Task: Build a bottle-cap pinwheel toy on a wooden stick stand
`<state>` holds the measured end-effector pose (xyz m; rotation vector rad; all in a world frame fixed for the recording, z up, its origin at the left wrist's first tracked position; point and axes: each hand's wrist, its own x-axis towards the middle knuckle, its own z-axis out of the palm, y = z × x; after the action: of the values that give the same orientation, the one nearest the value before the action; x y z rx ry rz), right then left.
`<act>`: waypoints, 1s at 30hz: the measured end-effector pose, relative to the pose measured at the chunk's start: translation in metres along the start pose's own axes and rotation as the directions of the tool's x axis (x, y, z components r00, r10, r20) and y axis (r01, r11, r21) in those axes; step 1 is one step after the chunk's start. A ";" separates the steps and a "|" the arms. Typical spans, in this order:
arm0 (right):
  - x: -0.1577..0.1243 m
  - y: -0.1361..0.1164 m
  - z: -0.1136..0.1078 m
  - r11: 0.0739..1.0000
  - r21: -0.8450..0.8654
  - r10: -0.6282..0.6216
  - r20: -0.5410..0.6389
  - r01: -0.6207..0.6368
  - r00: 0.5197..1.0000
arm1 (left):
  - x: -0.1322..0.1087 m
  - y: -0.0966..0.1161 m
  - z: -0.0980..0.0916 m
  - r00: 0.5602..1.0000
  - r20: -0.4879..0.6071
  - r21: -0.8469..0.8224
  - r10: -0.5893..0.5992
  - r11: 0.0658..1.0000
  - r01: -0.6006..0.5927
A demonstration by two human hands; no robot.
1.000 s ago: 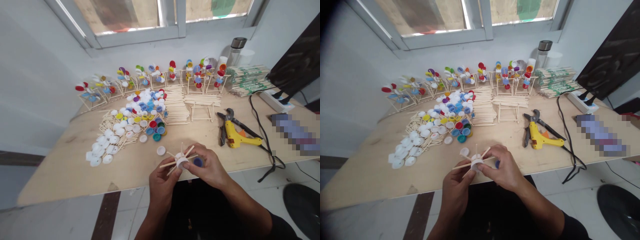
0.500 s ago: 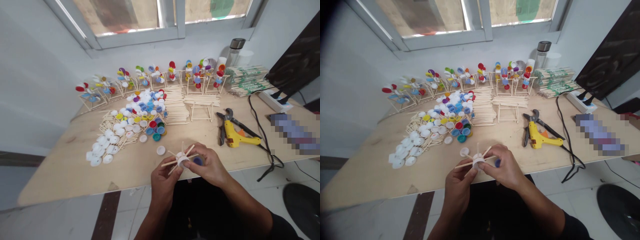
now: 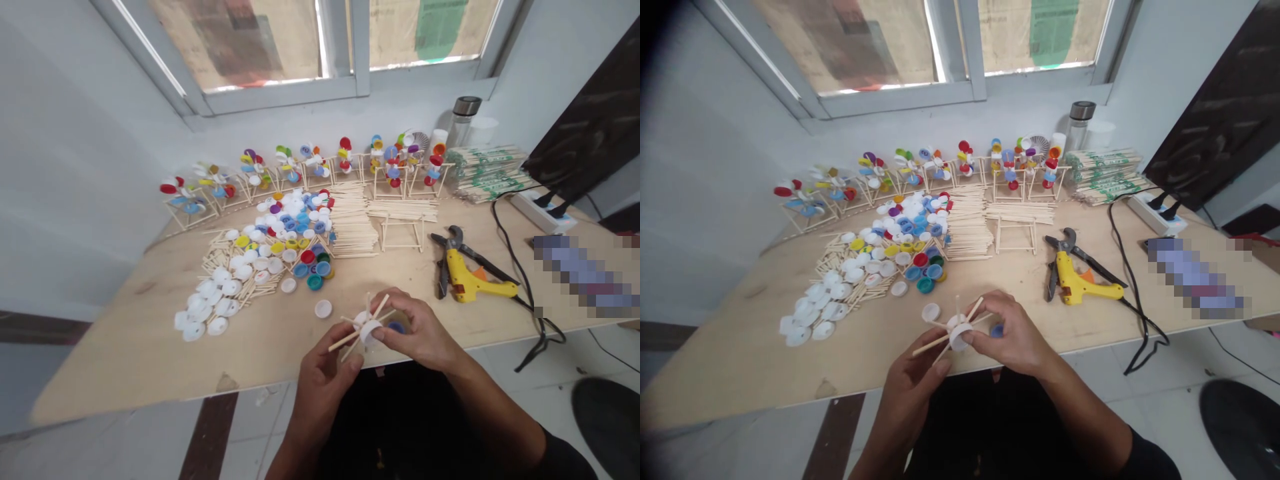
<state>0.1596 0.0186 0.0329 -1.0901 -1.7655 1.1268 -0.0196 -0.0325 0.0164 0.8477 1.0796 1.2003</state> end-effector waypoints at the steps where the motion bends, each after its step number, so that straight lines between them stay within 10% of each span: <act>1: 0.000 -0.001 0.000 1.000 -0.004 -0.015 0.009 0.015 1.000 | -0.002 0.002 -0.002 1.000 0.012 -0.010 -0.022 1.000 0.022; 18: 0.006 -0.018 0.010 0.977 -0.016 -0.195 0.314 0.210 0.929 | 0.005 0.000 -0.030 0.959 0.198 -0.199 -0.205 0.949 0.244; 30: 0.011 -0.009 0.025 0.998 0.048 -0.045 0.070 0.042 0.997 | 0.004 0.012 -0.031 0.999 0.037 -0.275 -0.037 0.960 0.046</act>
<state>0.1305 0.0197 0.0351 -0.9904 -1.8000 1.1870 -0.0531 -0.0275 0.0180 0.6226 0.8746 1.2635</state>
